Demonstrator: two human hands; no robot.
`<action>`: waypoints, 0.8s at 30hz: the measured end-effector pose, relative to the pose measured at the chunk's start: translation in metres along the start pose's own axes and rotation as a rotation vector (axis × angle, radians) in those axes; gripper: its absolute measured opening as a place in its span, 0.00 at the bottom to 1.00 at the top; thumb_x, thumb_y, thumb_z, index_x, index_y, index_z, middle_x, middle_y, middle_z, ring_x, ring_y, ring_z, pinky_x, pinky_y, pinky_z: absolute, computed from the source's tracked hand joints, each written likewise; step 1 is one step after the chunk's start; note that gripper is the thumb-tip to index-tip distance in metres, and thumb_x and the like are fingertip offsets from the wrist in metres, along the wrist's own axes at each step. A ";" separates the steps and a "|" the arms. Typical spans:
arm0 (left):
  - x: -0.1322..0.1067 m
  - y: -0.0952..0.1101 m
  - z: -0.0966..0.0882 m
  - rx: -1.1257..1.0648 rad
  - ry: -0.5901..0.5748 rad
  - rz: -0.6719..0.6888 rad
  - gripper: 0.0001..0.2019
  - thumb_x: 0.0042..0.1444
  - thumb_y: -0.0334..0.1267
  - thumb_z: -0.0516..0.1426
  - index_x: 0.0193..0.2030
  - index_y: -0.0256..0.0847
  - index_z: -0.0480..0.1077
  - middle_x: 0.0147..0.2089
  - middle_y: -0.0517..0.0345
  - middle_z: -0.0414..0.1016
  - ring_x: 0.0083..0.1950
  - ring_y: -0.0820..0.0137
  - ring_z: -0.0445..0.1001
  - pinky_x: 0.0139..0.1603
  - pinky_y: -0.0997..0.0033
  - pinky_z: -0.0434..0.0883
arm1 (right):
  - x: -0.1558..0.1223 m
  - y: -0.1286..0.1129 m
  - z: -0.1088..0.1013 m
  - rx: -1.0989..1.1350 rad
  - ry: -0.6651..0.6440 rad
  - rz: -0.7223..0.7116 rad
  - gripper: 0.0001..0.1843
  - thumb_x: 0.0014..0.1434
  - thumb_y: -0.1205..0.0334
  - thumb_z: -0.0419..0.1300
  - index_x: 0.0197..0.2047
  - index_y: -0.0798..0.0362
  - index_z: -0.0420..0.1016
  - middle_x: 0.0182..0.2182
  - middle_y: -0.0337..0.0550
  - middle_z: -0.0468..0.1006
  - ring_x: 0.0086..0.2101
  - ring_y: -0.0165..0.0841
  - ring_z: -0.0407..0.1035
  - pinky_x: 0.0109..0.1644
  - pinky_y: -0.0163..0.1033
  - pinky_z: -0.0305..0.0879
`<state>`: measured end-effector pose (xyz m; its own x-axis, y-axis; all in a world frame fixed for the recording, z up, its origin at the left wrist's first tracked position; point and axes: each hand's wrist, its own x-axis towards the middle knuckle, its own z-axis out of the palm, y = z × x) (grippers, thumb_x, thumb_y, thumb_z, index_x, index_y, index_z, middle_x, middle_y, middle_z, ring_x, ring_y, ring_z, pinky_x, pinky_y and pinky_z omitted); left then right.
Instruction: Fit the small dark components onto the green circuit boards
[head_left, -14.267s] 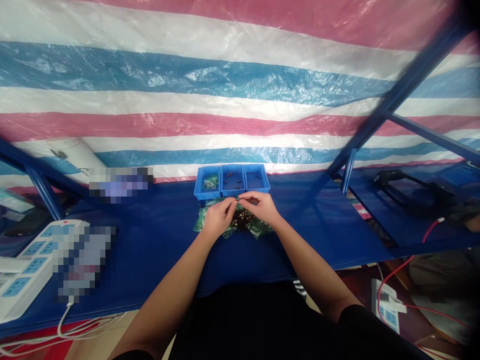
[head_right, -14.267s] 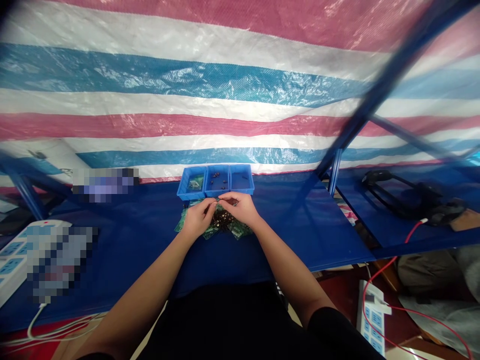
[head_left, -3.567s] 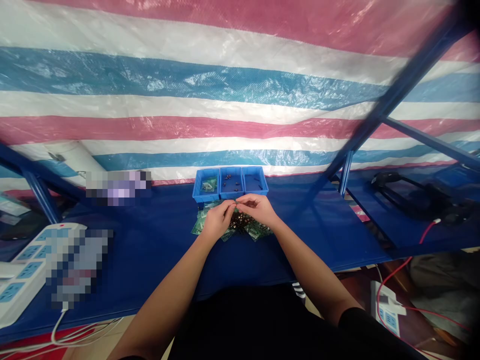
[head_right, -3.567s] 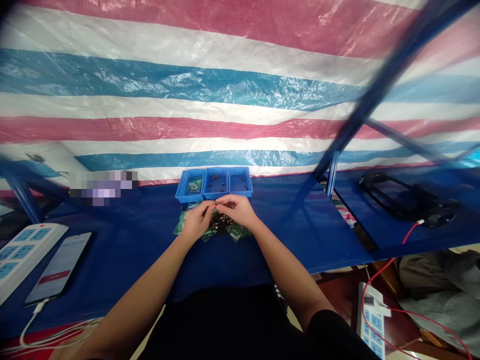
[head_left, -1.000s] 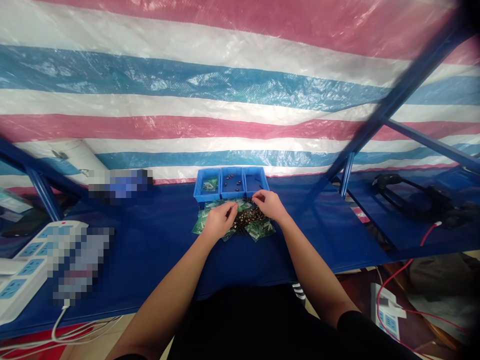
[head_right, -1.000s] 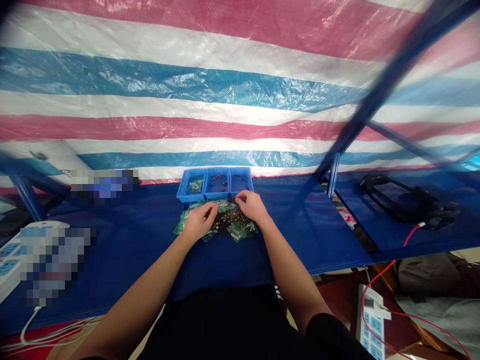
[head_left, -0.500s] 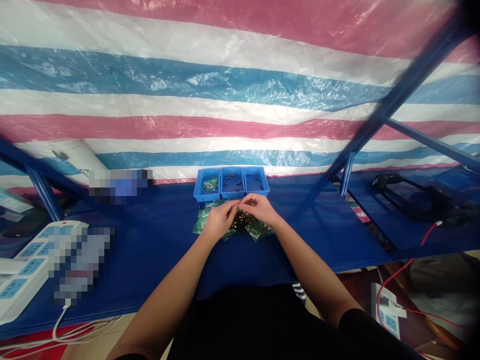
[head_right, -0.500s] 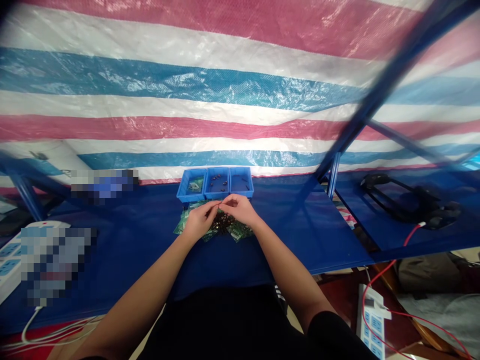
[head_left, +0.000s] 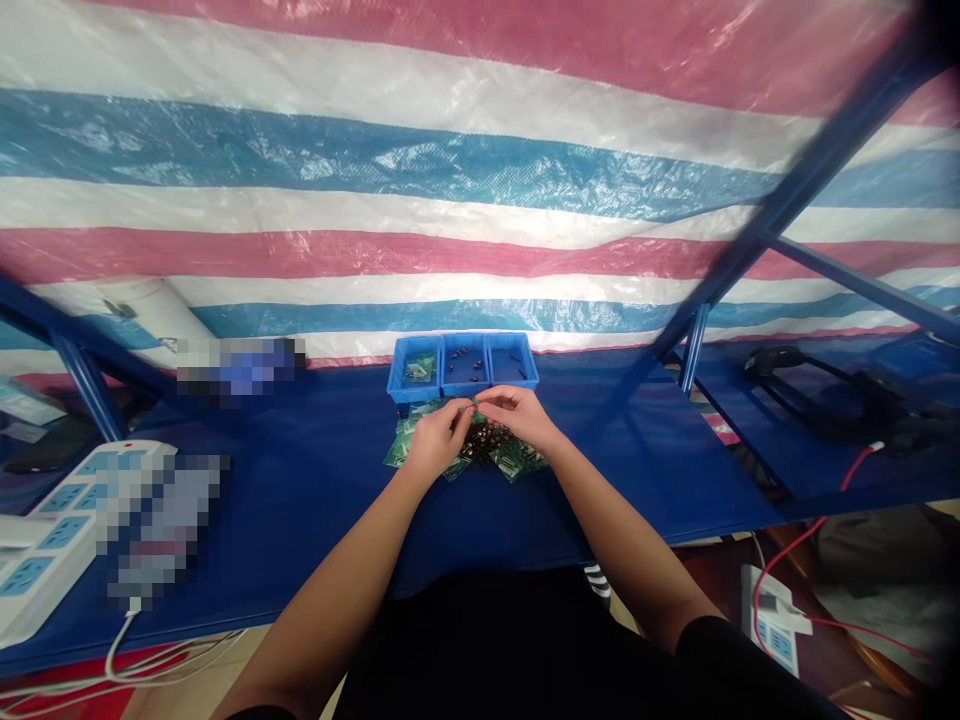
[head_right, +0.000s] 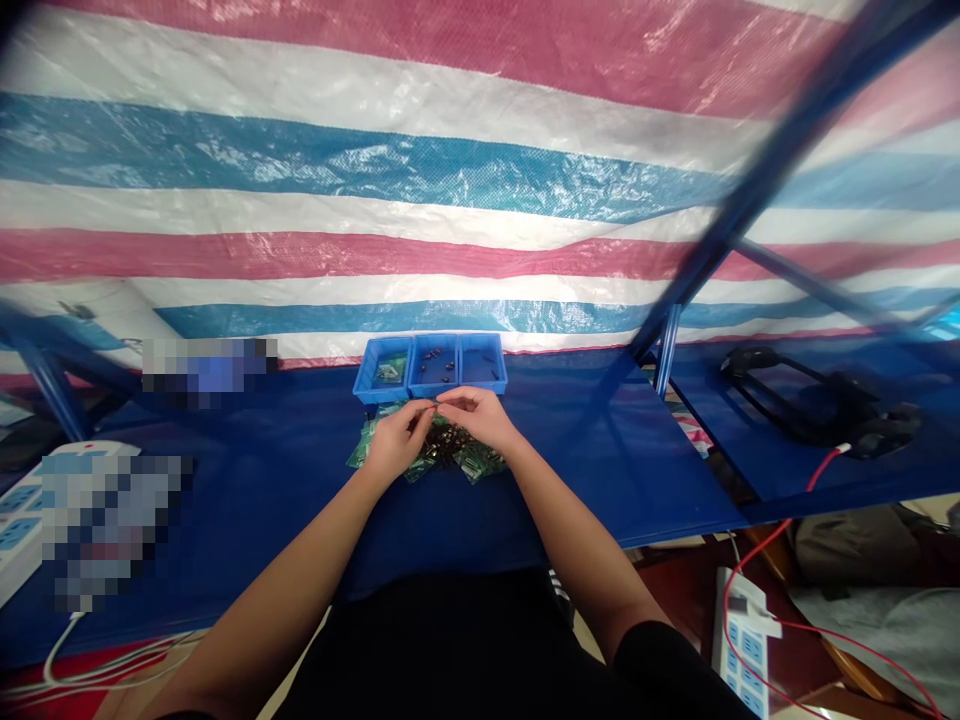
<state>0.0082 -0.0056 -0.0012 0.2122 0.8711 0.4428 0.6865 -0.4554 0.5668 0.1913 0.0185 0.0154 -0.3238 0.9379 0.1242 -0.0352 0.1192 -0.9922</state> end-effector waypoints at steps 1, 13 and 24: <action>0.000 0.000 0.000 -0.002 -0.007 -0.003 0.13 0.65 0.45 0.49 0.48 0.43 0.70 0.32 0.60 0.76 0.30 0.72 0.74 0.30 0.76 0.66 | 0.000 0.000 0.000 -0.012 -0.004 -0.014 0.18 0.50 0.50 0.66 0.41 0.52 0.79 0.31 0.42 0.79 0.29 0.30 0.71 0.34 0.37 0.69; -0.001 0.002 -0.001 -0.034 -0.034 -0.043 0.14 0.64 0.46 0.49 0.52 0.44 0.66 0.28 0.62 0.73 0.27 0.72 0.72 0.29 0.76 0.65 | 0.001 0.003 -0.002 0.004 -0.026 0.007 0.18 0.50 0.51 0.66 0.41 0.54 0.79 0.32 0.43 0.80 0.28 0.30 0.72 0.34 0.36 0.69; -0.001 0.001 -0.001 -0.038 -0.049 -0.044 0.13 0.65 0.45 0.47 0.48 0.44 0.67 0.30 0.61 0.74 0.27 0.73 0.72 0.30 0.76 0.66 | 0.000 0.002 -0.001 0.011 -0.023 -0.031 0.17 0.48 0.52 0.68 0.40 0.53 0.79 0.33 0.43 0.80 0.31 0.31 0.73 0.37 0.38 0.71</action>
<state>0.0081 -0.0075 -0.0001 0.2170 0.8978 0.3832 0.6695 -0.4226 0.6109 0.1923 0.0188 0.0135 -0.3438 0.9262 0.1549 -0.0563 0.1443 -0.9879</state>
